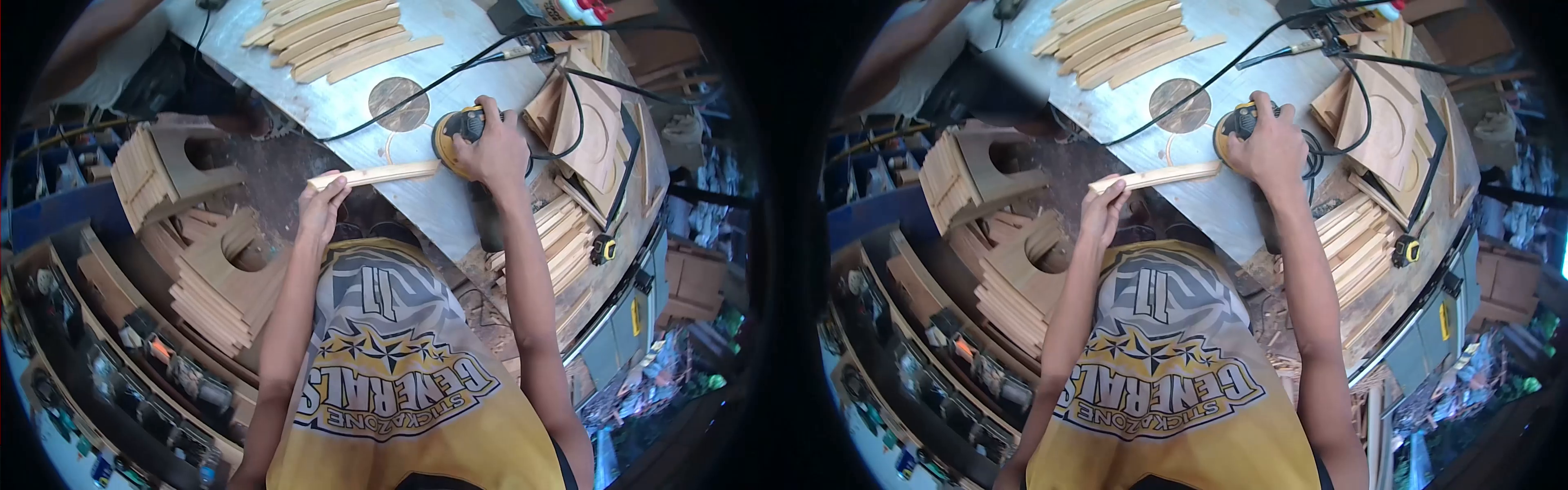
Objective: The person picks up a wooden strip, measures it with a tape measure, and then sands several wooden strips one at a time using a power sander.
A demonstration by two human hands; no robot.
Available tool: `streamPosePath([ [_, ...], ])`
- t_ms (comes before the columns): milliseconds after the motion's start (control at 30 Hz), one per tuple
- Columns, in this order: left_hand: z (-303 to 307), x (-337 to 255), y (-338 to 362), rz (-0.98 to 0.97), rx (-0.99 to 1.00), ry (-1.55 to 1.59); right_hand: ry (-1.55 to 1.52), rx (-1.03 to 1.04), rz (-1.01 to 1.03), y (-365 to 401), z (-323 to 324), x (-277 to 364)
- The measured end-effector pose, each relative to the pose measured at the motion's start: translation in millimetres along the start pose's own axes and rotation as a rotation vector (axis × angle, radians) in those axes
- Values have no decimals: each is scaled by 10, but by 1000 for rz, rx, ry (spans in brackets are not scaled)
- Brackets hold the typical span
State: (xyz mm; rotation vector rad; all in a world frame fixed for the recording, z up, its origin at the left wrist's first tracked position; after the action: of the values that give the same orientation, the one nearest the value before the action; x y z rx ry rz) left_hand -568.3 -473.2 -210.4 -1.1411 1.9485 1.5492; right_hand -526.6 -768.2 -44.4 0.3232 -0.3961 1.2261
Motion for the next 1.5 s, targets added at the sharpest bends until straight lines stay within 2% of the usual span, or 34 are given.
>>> streamPosePath([
  [33, -18, 72, -35, 16, -10, 43, 35, 20, -24, -19, -6, 8],
  [133, 7, 224, -77, 38, 4, 115, 30, 33, 71, 14, 40, 30],
  [267, -53, 223, -117, 24, 102, 34, 60, 0, 120, 183, 161, 175],
  [400, -60, 314, -142, 119, 120, 116, 90, -3, 124, 279, 305, 338],
  [467, -92, 269, -130, 39, 111, 36, 65, -31, 169, 292, 340, 385],
  [633, -127, 253, -135, 41, 88, 1, 34, -14, 193, 229, 427, 460],
  [733, -142, 337, -101, 57, 66, 24, 75, -19, 223, 247, 296, 450],
  [867, -188, 327, -51, 113, 13, 0, 7, 107, 162, 337, -65, 564],
  [933, -199, 308, -46, 123, -19, 13, -2, 102, 208, 377, -175, 621],
  [1267, -248, 322, -28, 82, -51, 35, 72, 88, 331, 409, -356, 976],
  [1500, -270, 319, 2, 82, -24, 12, 52, 107, 338, 395, -414, 1034],
])
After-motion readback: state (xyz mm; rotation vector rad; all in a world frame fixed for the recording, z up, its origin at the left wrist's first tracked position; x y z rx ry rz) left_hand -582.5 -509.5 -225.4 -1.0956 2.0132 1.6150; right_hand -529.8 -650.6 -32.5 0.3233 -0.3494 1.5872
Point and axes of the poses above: each hand's wrist, its own y-axis away from the middle knuckle, its own z-axis out of the back of the hand, x = y × z, the point moved 5 cm from there along -y, towards the middle knuckle, and after that the axes turned 13 degrees about -y, right-handed, at the moved point
